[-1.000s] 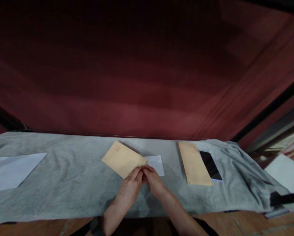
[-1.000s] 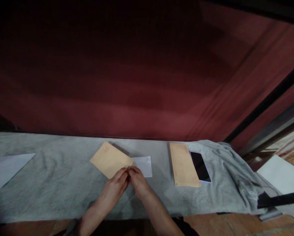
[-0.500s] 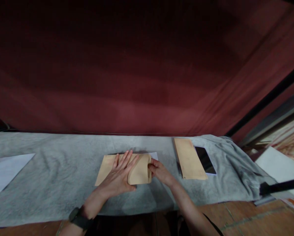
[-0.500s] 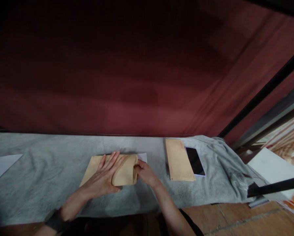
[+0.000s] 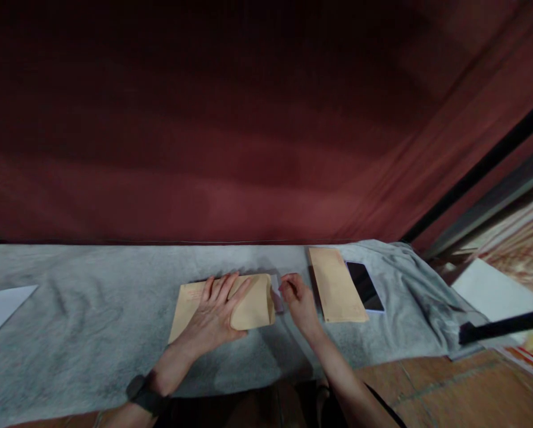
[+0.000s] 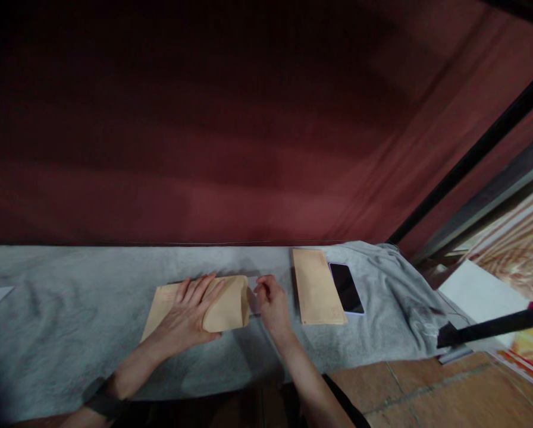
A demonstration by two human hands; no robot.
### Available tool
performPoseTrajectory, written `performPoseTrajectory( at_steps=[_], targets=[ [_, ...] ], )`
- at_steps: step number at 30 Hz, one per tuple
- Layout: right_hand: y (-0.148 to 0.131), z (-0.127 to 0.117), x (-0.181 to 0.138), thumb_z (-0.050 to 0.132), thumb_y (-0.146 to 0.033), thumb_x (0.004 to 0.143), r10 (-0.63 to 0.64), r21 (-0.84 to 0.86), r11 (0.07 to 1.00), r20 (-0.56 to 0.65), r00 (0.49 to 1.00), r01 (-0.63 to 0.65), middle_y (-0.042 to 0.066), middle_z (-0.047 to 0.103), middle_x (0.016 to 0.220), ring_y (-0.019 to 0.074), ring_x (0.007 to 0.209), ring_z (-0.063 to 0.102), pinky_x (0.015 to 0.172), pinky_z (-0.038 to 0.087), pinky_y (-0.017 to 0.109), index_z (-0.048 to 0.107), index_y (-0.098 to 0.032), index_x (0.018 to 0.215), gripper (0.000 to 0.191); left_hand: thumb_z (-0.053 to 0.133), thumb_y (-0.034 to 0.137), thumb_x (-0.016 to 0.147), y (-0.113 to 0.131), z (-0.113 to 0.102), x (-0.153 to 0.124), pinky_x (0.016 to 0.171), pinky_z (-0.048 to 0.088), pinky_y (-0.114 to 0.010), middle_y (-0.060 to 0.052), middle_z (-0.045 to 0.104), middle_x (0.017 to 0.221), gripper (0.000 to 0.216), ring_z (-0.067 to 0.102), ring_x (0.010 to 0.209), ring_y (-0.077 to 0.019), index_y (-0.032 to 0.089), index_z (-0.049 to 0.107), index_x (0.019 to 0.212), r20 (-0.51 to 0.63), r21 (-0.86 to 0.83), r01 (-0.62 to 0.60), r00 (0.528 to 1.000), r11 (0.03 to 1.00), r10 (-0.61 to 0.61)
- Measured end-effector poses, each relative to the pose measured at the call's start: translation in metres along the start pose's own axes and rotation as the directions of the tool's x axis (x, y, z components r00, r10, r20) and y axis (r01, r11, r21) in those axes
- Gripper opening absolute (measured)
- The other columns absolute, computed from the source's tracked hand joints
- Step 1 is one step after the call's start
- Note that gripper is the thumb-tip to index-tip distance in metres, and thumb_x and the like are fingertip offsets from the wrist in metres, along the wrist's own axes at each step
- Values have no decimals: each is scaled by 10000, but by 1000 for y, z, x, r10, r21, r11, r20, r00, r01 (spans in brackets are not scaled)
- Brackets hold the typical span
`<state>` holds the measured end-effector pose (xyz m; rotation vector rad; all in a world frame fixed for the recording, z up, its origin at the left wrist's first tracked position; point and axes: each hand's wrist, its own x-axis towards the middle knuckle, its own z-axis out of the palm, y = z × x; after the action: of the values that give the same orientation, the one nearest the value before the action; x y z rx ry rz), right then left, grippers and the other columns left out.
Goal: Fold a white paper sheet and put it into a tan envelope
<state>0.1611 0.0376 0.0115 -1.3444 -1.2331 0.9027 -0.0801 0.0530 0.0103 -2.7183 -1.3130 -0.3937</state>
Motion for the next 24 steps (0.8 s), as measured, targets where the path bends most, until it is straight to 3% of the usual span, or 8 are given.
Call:
performPoseTrajectory(
  at_steps=[3,5,8,11,16,24],
  targets=[
    [-4,2,-3,587,-505,861,110,261,955,137,984,-143,41,703,864,187,767,657,750,529,333,641,-214,996,325,706,626,680,4,-1,1,1180,166,-578,-157,245,1636,993,334,1432,-392,253,345,1526,-31,20,-16,999,1000,17],
    [-6,4,-6,651,-567,818,183,339,905,237,954,-257,45,709,874,181,774,666,757,531,325,663,-191,994,416,701,630,696,8,-2,1,1175,183,-576,-160,209,1648,980,325,1439,-392,250,347,1527,-49,30,-22,999,999,24],
    [-11,5,-12,671,-637,785,294,326,821,464,836,-469,53,709,822,182,732,675,701,524,310,689,-151,950,514,710,630,704,11,-4,-2,1173,194,-575,-165,174,1656,979,318,1442,-398,251,345,1529,-66,32,-45,997,998,47],
    [-18,8,-17,742,-547,755,291,314,753,628,721,-578,49,723,866,203,811,693,755,529,333,699,-171,997,449,721,620,702,13,-4,-5,1171,200,-580,-167,201,1648,970,331,1434,-399,255,359,1524,-76,31,-90,993,995,92],
    [-23,22,-24,755,-464,734,302,292,714,691,657,-636,33,729,903,246,939,691,867,512,390,706,-222,988,354,772,599,638,14,-1,-13,1173,205,-604,-141,342,1597,1023,372,1412,-389,297,358,1523,-39,4,-133,990,991,133],
    [-10,26,-25,739,-469,742,383,323,641,652,655,-696,48,734,892,230,886,699,817,525,364,689,-214,927,319,746,533,637,-6,2,-21,1188,159,-615,-128,356,1596,1121,338,1446,-368,290,190,1579,130,-88,-102,985,991,113]
  ],
)
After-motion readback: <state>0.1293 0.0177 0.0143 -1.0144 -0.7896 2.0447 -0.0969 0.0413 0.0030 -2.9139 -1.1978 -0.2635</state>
